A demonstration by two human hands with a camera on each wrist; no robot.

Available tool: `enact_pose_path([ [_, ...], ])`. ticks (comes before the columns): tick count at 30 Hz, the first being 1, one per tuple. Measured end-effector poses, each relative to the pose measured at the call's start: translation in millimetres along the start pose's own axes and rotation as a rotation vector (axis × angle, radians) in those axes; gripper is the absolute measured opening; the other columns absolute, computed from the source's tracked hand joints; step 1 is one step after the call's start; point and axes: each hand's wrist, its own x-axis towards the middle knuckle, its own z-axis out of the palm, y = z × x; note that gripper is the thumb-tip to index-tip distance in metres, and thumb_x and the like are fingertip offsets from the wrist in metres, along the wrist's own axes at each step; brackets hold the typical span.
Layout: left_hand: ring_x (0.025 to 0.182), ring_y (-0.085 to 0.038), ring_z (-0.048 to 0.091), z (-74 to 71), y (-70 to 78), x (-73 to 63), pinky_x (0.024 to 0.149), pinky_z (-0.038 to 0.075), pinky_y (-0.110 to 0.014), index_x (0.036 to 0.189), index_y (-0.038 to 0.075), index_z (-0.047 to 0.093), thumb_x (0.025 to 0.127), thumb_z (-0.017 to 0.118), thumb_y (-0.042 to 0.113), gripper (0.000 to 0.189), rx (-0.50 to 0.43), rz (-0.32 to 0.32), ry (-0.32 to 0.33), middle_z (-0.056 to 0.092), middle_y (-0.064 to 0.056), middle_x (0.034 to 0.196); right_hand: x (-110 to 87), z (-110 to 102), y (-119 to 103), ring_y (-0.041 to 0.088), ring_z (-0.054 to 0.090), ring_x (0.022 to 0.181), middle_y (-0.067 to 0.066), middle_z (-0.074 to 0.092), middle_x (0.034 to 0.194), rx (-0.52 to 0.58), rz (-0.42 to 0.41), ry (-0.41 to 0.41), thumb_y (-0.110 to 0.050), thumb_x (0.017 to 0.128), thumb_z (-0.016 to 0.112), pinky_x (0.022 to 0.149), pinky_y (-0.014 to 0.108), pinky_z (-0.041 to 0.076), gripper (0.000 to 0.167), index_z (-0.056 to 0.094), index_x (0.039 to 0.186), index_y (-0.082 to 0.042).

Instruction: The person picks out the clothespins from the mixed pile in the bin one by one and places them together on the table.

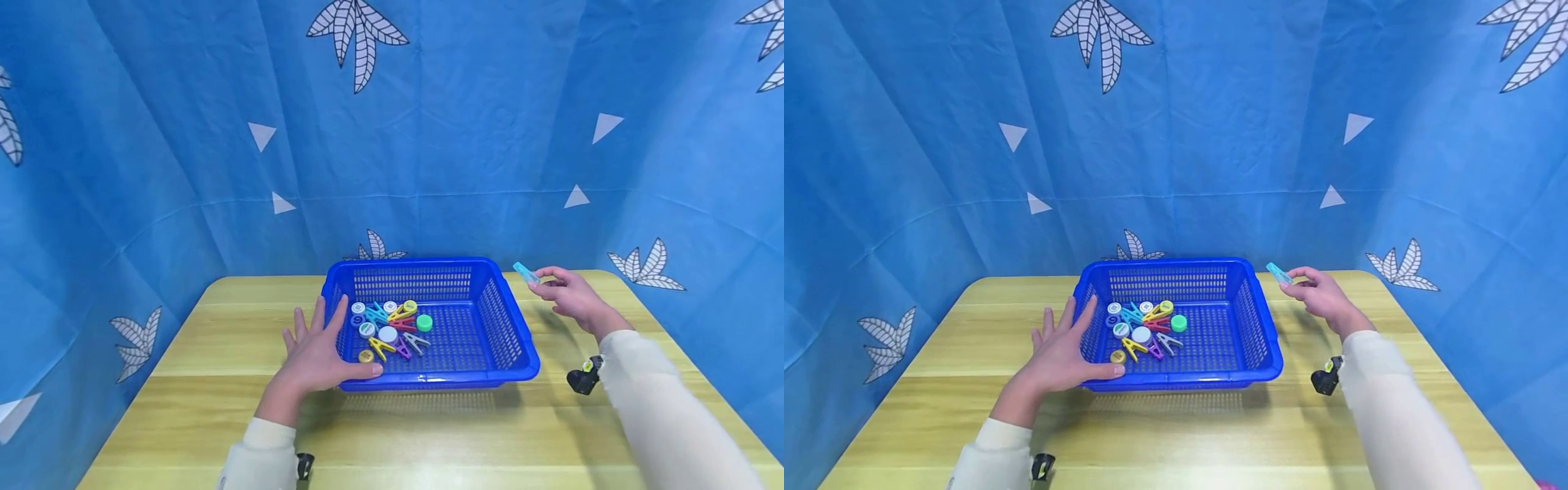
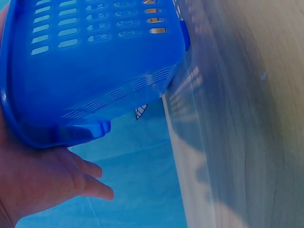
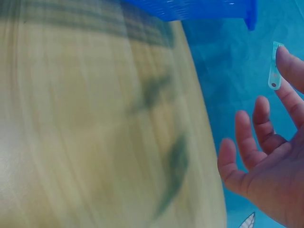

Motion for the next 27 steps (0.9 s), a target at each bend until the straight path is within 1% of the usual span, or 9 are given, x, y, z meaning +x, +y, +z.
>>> enact_pose_path([
  [3, 0.139, -0.050, -0.027, 0.7, -1.8, 0.0, 0.102, -0.019, -0.070, 0.162, 0.028, 0.006, 0.057, 0.075, 0.084, 0.137, 0.000, 0.002, -0.002, -0.012, -0.017, 0.164, -1.4, 2.4, 5.7, 0.046, 0.043, 0.126, 0.023, 0.052, 0.131, -0.033, -0.002, 0.034, -0.043, 0.098, 0.064, 0.095, 0.059, 0.041, 0.061, 0.045, 0.138, -0.002],
  [7, 0.139, -0.050, -0.027, 1.0, -2.4, 0.1, 0.101, -0.019, -0.071, 0.162, 0.028, 0.007, 0.056, 0.074, 0.085, 0.138, -0.011, 0.009, 0.002, -0.011, -0.018, 0.164, -4.0, 5.8, 11.2, 0.044, 0.047, 0.119, 0.019, 0.058, 0.123, -0.063, -0.008, 0.090, -0.042, 0.096, 0.067, 0.089, 0.052, 0.043, 0.059, 0.049, 0.135, -0.001],
  [9, 0.139, -0.051, -0.026, 0.7, -2.1, 0.4, 0.101, -0.018, -0.072, 0.162, 0.028, 0.007, 0.056, 0.074, 0.085, 0.138, -0.016, 0.011, 0.004, -0.011, -0.018, 0.164, -4.5, 6.8, 14.0, 0.044, 0.049, 0.116, 0.018, 0.060, 0.120, -0.072, -0.012, 0.112, -0.040, 0.096, 0.068, 0.088, 0.050, 0.043, 0.057, 0.051, 0.132, 0.000],
  [15, 0.140, -0.051, -0.026, -0.5, -0.3, 0.8, 0.101, -0.017, -0.072, 0.163, 0.027, 0.007, 0.057, 0.075, 0.082, 0.137, -0.017, 0.015, 0.002, -0.011, -0.018, 0.164, -5.9, 10.0, 22.0, 0.042, 0.052, 0.110, 0.021, 0.059, 0.117, -0.114, -0.013, 0.148, -0.039, 0.095, 0.070, 0.087, 0.047, 0.044, 0.054, 0.054, 0.128, 0.001],
  [18, 0.140, -0.051, -0.026, -1.0, 0.3, 0.2, 0.102, -0.016, -0.073, 0.163, 0.027, 0.007, 0.057, 0.074, 0.084, 0.138, -0.010, 0.011, -0.002, -0.011, -0.019, 0.164, -7.1, 12.9, 24.4, 0.036, 0.053, 0.100, 0.017, 0.059, 0.108, -0.144, 0.003, 0.183, -0.040, 0.094, 0.070, 0.081, 0.041, 0.043, 0.053, 0.055, 0.126, 0.000],
  [22, 0.140, -0.052, -0.025, -1.7, 0.7, -0.3, 0.102, -0.014, -0.075, 0.163, 0.027, 0.007, 0.056, 0.074, 0.085, 0.138, -0.009, 0.007, -0.004, -0.011, -0.019, 0.164, -7.3, 17.0, 28.5, 0.027, 0.047, 0.084, 0.009, 0.054, 0.092, -0.187, 0.044, 0.240, -0.040, 0.092, 0.072, 0.071, 0.036, 0.039, 0.052, 0.058, 0.124, -0.002],
  [24, 0.140, -0.052, -0.025, -2.0, 0.8, -0.3, 0.101, -0.014, -0.075, 0.163, 0.026, 0.007, 0.056, 0.074, 0.085, 0.138, -0.016, 0.007, -0.003, -0.011, -0.018, 0.164, -7.2, 18.7, 30.7, 0.027, 0.046, 0.084, 0.010, 0.052, 0.094, -0.205, 0.061, 0.261, -0.042, 0.091, 0.072, 0.071, 0.036, 0.038, 0.053, 0.058, 0.124, -0.002],
  [27, 0.140, -0.052, -0.025, -2.2, 1.0, -0.2, 0.101, -0.014, -0.076, 0.163, 0.026, 0.007, 0.056, 0.074, 0.084, 0.138, -0.020, 0.009, -0.002, -0.010, -0.018, 0.165, -7.7, 20.8, 34.1, 0.032, 0.046, 0.094, 0.016, 0.052, 0.106, -0.216, 0.086, 0.281, -0.044, 0.091, 0.072, 0.077, 0.041, 0.039, 0.054, 0.059, 0.124, -0.003],
])
